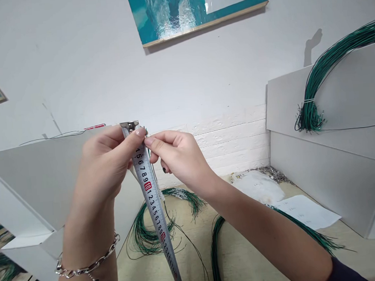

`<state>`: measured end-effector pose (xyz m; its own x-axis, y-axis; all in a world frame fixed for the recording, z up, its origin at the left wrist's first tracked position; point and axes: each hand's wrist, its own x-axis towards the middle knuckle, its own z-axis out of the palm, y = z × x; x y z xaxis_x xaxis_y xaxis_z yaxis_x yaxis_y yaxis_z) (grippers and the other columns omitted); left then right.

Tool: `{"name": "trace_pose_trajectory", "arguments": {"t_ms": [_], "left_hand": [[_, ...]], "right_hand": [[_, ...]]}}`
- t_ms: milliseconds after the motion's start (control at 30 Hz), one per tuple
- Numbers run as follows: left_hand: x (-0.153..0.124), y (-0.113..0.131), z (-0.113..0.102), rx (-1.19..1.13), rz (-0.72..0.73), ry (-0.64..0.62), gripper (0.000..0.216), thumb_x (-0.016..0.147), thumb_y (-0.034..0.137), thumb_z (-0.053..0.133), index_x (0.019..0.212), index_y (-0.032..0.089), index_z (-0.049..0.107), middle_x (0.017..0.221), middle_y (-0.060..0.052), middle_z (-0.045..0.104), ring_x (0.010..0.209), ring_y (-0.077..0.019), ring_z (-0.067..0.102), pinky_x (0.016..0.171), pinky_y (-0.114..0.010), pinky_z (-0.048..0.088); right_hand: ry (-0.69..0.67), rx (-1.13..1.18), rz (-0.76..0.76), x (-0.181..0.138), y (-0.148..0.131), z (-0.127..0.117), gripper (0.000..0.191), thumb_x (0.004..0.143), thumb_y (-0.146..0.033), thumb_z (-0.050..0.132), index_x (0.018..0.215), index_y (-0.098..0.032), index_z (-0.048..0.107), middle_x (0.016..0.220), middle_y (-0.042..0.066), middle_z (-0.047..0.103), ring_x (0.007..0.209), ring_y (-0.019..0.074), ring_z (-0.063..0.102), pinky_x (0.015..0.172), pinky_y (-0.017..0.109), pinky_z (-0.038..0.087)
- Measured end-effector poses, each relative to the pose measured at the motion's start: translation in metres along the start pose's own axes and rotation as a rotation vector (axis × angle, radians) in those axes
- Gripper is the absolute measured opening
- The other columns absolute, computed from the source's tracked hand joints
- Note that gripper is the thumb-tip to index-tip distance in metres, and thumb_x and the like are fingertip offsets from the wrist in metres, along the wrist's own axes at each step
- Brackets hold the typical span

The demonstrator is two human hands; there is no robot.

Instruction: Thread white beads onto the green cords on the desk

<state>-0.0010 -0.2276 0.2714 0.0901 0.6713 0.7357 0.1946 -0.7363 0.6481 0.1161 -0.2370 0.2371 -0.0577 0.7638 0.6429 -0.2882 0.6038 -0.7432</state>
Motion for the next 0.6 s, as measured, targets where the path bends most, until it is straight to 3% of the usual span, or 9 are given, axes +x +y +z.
{"name": "trace_pose_trajectory", "arguments": {"t_ms": [600], "left_hand": [[-0.0014, -0.0019, -0.0032, 0.041, 0.006, 0.041, 0.025, 0.061, 0.034, 0.067, 0.052, 0.015, 0.053, 0.046, 0.002, 0.044, 0.042, -0.0062, 0.04, 0.036, -0.019, 0.029]], "right_hand": [[0.004, -0.037, -0.032, 0.003, -0.0028, -0.004, 0.021, 0.073, -0.037, 0.057, 0.07, -0.016, 0.059, 0.056, -0.002, 0.053, 0.047, 0.0039, 0.043, 0.044, 0.016, 0.033]]}}
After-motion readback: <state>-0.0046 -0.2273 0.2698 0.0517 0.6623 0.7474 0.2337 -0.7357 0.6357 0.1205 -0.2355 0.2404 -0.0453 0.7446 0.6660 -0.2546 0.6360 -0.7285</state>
